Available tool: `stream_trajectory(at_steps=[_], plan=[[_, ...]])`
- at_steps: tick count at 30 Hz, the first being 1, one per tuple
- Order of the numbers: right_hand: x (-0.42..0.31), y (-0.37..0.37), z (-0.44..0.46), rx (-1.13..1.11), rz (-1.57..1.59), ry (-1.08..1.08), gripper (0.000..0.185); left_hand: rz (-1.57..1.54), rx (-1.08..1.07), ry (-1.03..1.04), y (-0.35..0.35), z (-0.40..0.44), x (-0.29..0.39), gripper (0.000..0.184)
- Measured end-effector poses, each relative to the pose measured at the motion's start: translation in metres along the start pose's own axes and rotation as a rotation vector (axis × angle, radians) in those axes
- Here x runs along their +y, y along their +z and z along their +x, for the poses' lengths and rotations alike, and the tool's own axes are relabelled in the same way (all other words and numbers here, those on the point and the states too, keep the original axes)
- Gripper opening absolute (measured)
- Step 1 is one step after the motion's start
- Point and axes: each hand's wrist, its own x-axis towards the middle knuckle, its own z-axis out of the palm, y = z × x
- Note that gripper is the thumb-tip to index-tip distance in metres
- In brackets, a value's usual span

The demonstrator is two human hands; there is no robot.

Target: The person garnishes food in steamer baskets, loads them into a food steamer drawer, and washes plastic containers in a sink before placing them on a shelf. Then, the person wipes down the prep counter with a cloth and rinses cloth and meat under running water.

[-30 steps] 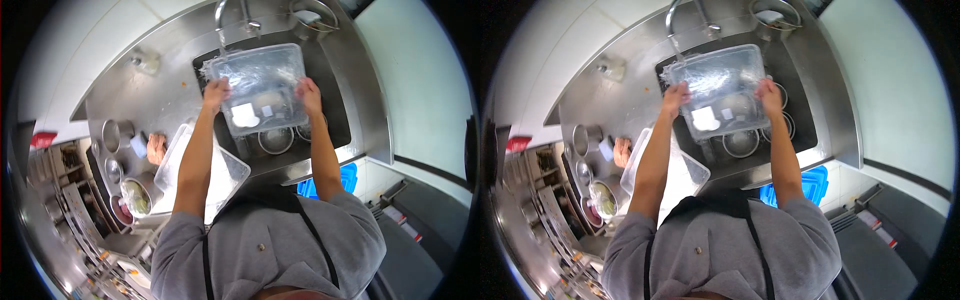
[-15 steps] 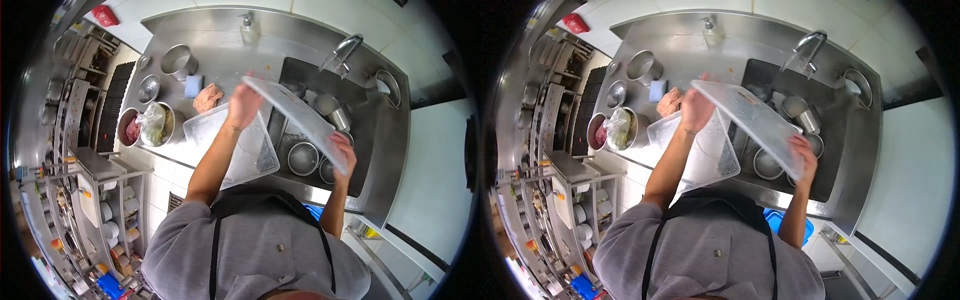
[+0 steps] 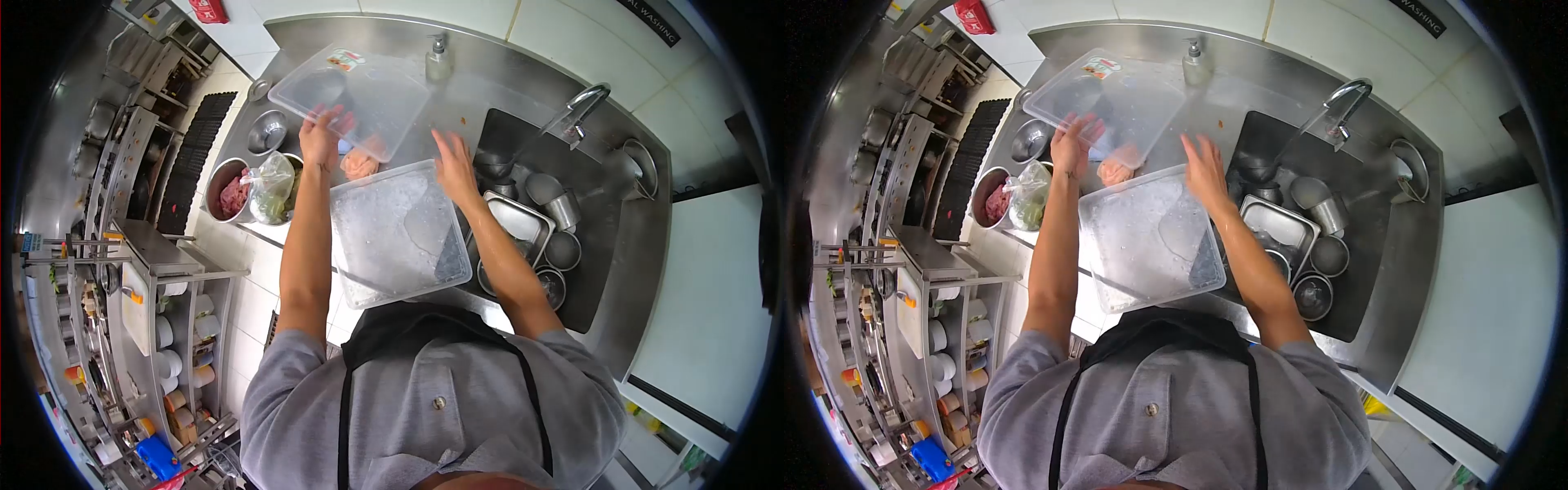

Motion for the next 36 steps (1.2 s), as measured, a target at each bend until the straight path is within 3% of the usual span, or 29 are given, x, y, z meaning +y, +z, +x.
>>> stream_trajectory(at_steps=[4, 6, 8, 10, 11, 12, 14, 15, 16, 18, 20, 22, 24, 28, 29, 33, 36], plan=[[0.041, 0.005, -0.082, -0.017, 0.0, 0.129, 0.056, -0.106, 0.005, -0.089, -0.033, 0.041, -0.034, 0.049], [0.042, -0.007, -0.123, -0.083, -0.066, 0.469, 0.046, -0.124, -0.002, -0.197, -0.035, 0.036, -0.039, 0.052], [0.056, -0.007, -0.162, -0.133, -0.125, 0.505, 0.039, 0.453, 0.294, -0.402, -0.024, 0.019, -0.021, 0.063], [0.067, -0.003, -0.193, -0.436, 0.386, 0.698, 0.034, 0.692, 0.136, -0.085, -0.041, -0.004, -0.035, 0.071], [0.062, 0.001, -0.208, -0.372, 0.711, 0.776, 0.032, 0.736, 0.104, -0.079, -0.04, -0.02, -0.037, 0.068], [0.054, -0.004, -0.207, -0.347, 0.709, 0.795, 0.032, 0.78, 0.068, -0.068, -0.039, -0.036, -0.037, 0.065], [0.031, -0.022, -0.194, -0.334, 1.261, 1.129, 0.031, 1.009, -0.002, 0.103, -0.042, -0.066, -0.043, 0.055], [0.037, -0.008, -0.202, -0.375, 1.129, 0.987, 0.035, 1.062, -0.017, 0.103, -0.045, -0.076, -0.044, 0.051], [0.03, -0.009, -0.198, -0.347, 1.133, 0.999, 0.035, 1.119, -0.034, 0.103, -0.049, -0.085, -0.044, 0.047], [0.015, -0.024, -0.184, -0.501, 0.823, 0.79, 0.034, 1.191, -0.065, 0.161, -0.05, -0.097, -0.044, 0.042], [0.028, -0.028, -0.189, -0.442, 0.773, 0.818, 0.04, 1.263, -0.083, 0.223, -0.043, -0.102, -0.041, 0.038], [0.058, -0.043, -0.208, -0.265, 0.815, 0.779, 0.046, 1.323, -0.171, 0.306, -0.031, -0.103, -0.036, 0.034], [0.086, -0.081, -0.223, -0.208, 0.844, 0.782, 0.05, 1.338, -0.17, 0.261, -0.02, -0.103, -0.042, 0.033], [0.123, -0.149, -0.235, 0.166, 0.991, 0.988, 0.044, 1.167, -0.18, 0.194, 0.026, -0.098, -0.065, 0.028], [0.132, -0.158, -0.233, 0.236, 0.973, 0.985, 0.044, 1.269, -0.348, 0.341, 0.031, -0.085, -0.082, 0.033], [0.158, -0.183, -0.216, 0.423, 0.872, 1.057, 0.042, 0.955, -0.571, -0.022, 0.111, -0.073, -0.161, 0.053], [0.173, -0.194, -0.222, 0.446, 0.823, 1.058, 0.041, 0.976, -0.687, -0.172, 0.169, -0.068, -0.203, 0.059]])
